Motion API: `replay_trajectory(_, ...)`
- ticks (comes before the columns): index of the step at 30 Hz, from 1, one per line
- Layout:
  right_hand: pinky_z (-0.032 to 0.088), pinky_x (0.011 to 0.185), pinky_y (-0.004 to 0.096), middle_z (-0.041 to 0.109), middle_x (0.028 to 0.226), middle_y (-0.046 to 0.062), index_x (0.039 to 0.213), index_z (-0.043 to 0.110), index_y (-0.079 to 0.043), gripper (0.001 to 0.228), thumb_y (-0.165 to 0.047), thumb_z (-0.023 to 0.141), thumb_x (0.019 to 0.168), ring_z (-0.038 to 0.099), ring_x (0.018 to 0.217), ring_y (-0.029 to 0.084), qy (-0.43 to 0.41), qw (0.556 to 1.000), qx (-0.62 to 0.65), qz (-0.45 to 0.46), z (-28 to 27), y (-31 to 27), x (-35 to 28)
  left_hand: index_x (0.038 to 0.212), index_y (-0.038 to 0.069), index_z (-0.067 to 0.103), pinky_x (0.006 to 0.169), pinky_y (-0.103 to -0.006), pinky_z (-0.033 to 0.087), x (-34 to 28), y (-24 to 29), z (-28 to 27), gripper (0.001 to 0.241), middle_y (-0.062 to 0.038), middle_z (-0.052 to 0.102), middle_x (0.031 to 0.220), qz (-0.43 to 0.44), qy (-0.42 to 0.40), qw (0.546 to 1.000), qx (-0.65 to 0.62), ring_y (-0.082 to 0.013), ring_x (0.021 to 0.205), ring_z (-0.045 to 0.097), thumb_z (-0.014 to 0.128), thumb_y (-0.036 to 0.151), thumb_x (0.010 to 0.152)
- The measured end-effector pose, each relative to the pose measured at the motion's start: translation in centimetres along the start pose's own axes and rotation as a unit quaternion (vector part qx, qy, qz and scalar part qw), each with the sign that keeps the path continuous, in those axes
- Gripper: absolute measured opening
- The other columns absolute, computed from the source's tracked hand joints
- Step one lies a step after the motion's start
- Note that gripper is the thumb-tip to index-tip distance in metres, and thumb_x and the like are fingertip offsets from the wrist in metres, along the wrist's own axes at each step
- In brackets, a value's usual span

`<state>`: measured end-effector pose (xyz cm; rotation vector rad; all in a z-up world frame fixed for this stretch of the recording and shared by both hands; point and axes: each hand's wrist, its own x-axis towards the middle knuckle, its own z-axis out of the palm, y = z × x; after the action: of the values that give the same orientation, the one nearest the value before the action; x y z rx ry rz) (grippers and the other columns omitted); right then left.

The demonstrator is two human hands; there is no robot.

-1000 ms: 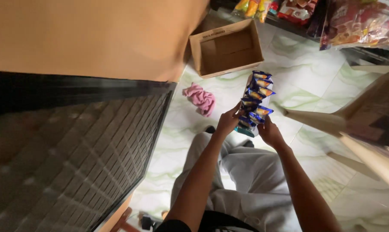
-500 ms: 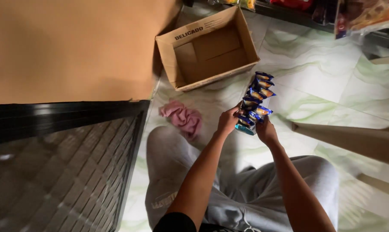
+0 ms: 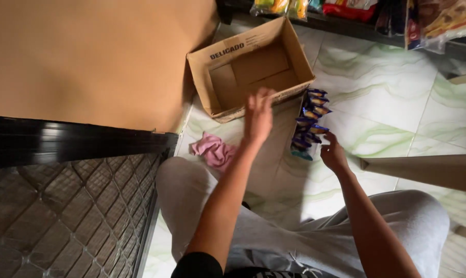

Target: Organize packaged snacks from shelves and containers into a cardboard box.

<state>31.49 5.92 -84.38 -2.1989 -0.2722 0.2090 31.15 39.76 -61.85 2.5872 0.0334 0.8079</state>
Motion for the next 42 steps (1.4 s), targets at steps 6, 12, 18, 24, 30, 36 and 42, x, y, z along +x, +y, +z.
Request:
replay_trajectory(6,0.059,0.080,0.038,0.067,0.122,0.018,0.135,0.055,-0.003,0.042,-0.007,0.064,0.094,0.070,0.101,0.028,0.070,0.996,-0.026,0.046,-2.5,-11.0,-1.3,0.129,0.019,0.067,0.094,-0.0523,0.051,-5.2,-6.8,6.9,0.036,-0.016,0.072,0.106,-0.079,-0.199,0.971,0.107,-0.0369,0.104,0.067,0.067,0.015,0.093)
replay_trajectory(12,0.057,0.077,0.045,0.069,0.112,0.013,0.111,0.069,-0.007,0.055,-0.037,0.088,0.070,0.069,0.098,0.034,-0.092,0.983,-0.155,-0.034,-5.2,-20.0,-3.4,0.133,0.016,0.063,0.083,-0.0539,0.055,-6.7,3.6,1.9,0.037,-0.022,0.074,0.098,-0.203,-0.384,0.898,-0.070,-0.0416,0.094,0.070,0.063,0.030,0.098)
replay_trajectory(18,0.057,0.075,0.038,0.075,0.108,0.008,0.105,0.074,-0.013,0.020,-0.015,0.080,0.087,0.072,0.094,0.028,-0.020,0.983,-0.172,-0.063,-4.3,-14.9,-3.3,0.142,0.003,0.052,0.095,-0.0461,0.053,-15.5,1.9,7.8,0.060,-0.029,0.066,0.125,-0.175,-0.312,0.902,-0.244,-0.0443,0.115,0.064,0.067,0.040,0.098)
replay_trajectory(24,0.059,0.088,0.030,0.075,0.103,0.012,0.109,0.067,0.001,0.017,0.010,0.063,0.095,0.072,0.098,0.016,-0.008,0.994,0.057,-0.092,-11.1,-18.4,1.9,0.156,0.011,0.043,0.106,-0.0422,0.050,-13.6,-2.1,3.9,0.072,-0.019,0.058,0.147,-0.339,-0.319,0.780,-0.419,-0.0343,0.132,0.058,0.059,0.049,0.097)
replay_trajectory(30,0.057,0.076,0.033,0.075,0.100,0.014,0.112,0.069,0.000,0.010,-0.006,0.074,0.105,0.074,0.089,0.020,-0.024,0.990,0.021,-0.135,-3.8,-28.0,3.0,0.155,0.014,0.038,0.100,-0.0410,0.049,-11.9,-1.6,0.9,0.083,-0.013,0.055,0.145,-0.362,-0.199,0.759,-0.503,-0.0243,0.130,0.055,0.071,0.050,0.088)
replay_trajectory(36,0.057,0.087,0.043,0.071,0.106,0.014,0.111,0.068,-0.003,0.014,0.001,0.070,0.098,0.068,0.099,0.035,0.105,0.946,-0.131,-0.277,-0.6,-31.4,1.2,0.134,0.002,0.061,0.094,-0.0398,0.056,-18.2,-6.1,9.4,0.061,-0.022,0.074,0.120,-0.396,-0.208,0.810,-0.380,-0.0289,0.108,0.070,0.075,0.045,0.093)
replay_trajectory(42,0.055,0.078,0.040,0.068,0.115,0.008,0.108,0.067,-0.009,0.016,-0.001,0.057,0.100,0.068,0.095,0.027,0.103,0.994,-0.001,0.038,-1.2,-15.6,0.0,0.153,0.001,0.033,0.110,-0.0487,0.042,-19.5,-7.3,16.3,0.090,-0.032,0.047,0.146,-0.370,-0.179,0.879,-0.242,-0.0438,0.135,0.047,0.081,0.039,0.088)
